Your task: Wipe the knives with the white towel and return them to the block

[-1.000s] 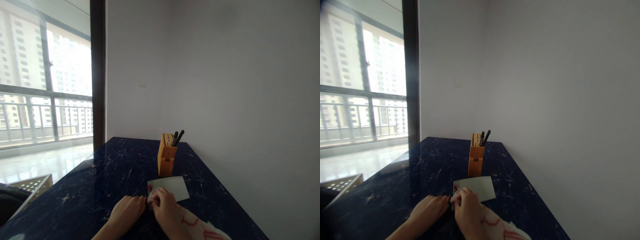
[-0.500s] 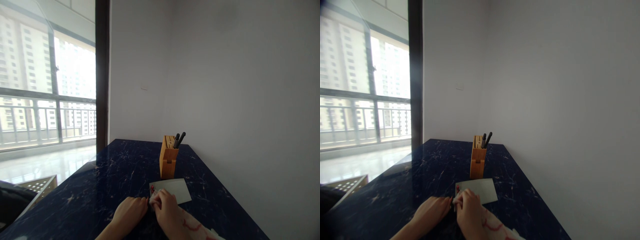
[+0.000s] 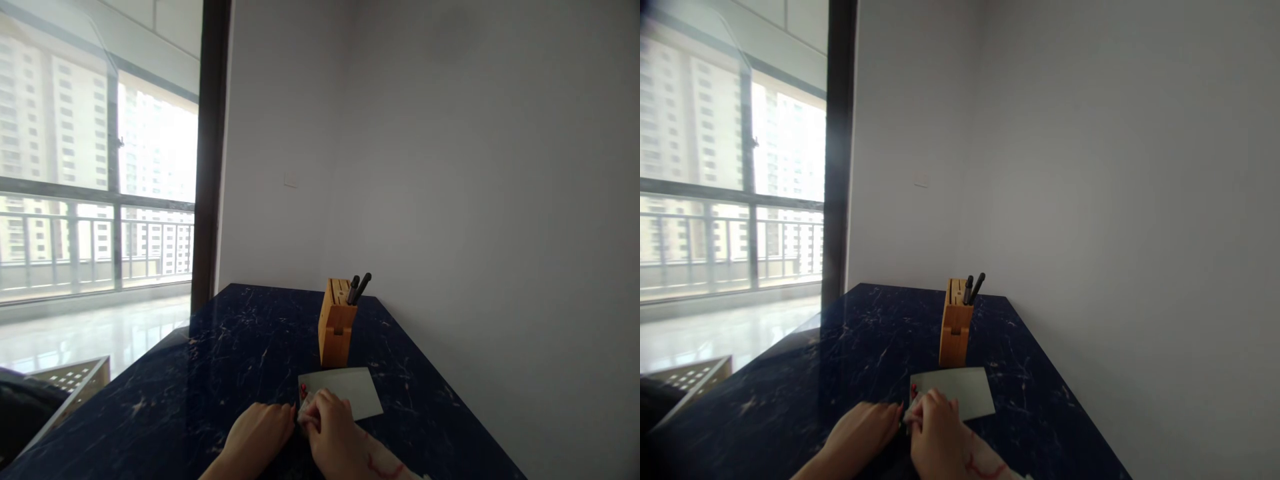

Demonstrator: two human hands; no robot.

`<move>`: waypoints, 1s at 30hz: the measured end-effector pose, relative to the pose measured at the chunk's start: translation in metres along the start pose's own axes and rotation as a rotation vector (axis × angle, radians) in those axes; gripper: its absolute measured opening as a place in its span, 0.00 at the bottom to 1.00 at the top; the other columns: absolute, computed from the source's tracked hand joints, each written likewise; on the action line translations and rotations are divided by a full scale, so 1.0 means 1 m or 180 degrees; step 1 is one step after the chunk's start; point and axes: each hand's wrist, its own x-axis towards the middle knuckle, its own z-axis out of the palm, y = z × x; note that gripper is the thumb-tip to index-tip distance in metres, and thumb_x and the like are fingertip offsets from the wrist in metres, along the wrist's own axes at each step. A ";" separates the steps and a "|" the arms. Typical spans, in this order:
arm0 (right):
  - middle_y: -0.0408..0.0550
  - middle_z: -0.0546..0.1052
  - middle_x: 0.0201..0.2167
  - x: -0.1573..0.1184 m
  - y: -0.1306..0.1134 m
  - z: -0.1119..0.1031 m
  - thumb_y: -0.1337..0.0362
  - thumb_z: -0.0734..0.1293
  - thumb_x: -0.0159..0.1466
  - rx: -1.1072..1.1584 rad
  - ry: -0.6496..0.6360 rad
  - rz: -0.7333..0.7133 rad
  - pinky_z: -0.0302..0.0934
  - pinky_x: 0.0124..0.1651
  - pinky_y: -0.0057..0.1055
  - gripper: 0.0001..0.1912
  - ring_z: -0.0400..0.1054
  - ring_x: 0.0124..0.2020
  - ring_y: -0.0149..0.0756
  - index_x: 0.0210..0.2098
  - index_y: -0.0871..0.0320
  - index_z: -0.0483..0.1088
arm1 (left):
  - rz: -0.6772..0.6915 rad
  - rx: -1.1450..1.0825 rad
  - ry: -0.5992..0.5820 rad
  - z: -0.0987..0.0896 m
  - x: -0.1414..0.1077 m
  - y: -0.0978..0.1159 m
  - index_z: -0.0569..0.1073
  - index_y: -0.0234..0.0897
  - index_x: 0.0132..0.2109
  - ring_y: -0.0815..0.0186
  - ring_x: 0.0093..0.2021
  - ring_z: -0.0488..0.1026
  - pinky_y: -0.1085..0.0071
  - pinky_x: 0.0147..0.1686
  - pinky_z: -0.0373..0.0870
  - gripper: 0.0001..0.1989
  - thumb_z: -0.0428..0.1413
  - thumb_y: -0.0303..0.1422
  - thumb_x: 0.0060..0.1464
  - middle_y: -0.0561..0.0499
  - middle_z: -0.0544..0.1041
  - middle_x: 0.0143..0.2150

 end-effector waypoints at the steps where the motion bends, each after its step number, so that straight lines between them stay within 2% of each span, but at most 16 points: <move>1: 0.40 0.70 0.29 -0.001 0.000 0.000 0.72 0.63 0.51 -0.0020 -0.0036 0.0033 0.48 0.37 0.30 0.06 0.62 0.34 0.34 0.25 0.55 0.64 | 0.0020 0.0014 -0.0005 0.001 0.000 0.000 0.73 0.35 0.36 0.60 0.28 0.75 0.67 0.28 0.70 0.20 0.37 0.28 0.59 0.46 0.77 0.30; 8: 0.40 0.70 0.30 0.002 -0.003 -0.002 0.72 0.62 0.53 0.0010 0.0054 0.0035 0.48 0.38 0.29 0.06 0.62 0.35 0.34 0.27 0.54 0.65 | 0.0080 0.0104 -0.0007 0.005 0.002 -0.001 0.73 0.36 0.38 0.59 0.28 0.75 0.65 0.26 0.70 0.18 0.38 0.28 0.58 0.46 0.77 0.30; 14: 0.39 0.70 0.29 -0.004 -0.003 -0.003 0.75 0.64 0.50 -0.0175 -0.0035 0.0054 0.48 0.38 0.30 0.08 0.63 0.35 0.34 0.26 0.55 0.64 | -0.0041 -0.0072 -0.0022 0.001 0.001 -0.001 0.73 0.35 0.36 0.61 0.29 0.75 0.68 0.29 0.69 0.21 0.35 0.29 0.59 0.44 0.77 0.30; 21: 0.39 0.70 0.32 -0.003 0.004 -0.001 0.72 0.61 0.55 -0.0137 0.0093 -0.0174 0.47 0.39 0.30 0.07 0.63 0.36 0.33 0.30 0.53 0.64 | -0.0065 0.0003 0.0039 0.001 0.000 0.000 0.73 0.35 0.35 0.60 0.29 0.75 0.67 0.29 0.69 0.21 0.36 0.29 0.59 0.45 0.77 0.29; 30: 0.42 0.69 0.31 -0.002 0.001 -0.010 0.74 0.60 0.51 -0.0440 0.0021 -0.0147 0.46 0.39 0.32 0.09 0.60 0.35 0.36 0.28 0.55 0.64 | -0.0115 -0.0045 0.0056 -0.005 0.001 0.000 0.74 0.36 0.33 0.60 0.28 0.75 0.66 0.28 0.70 0.23 0.34 0.32 0.60 0.45 0.78 0.28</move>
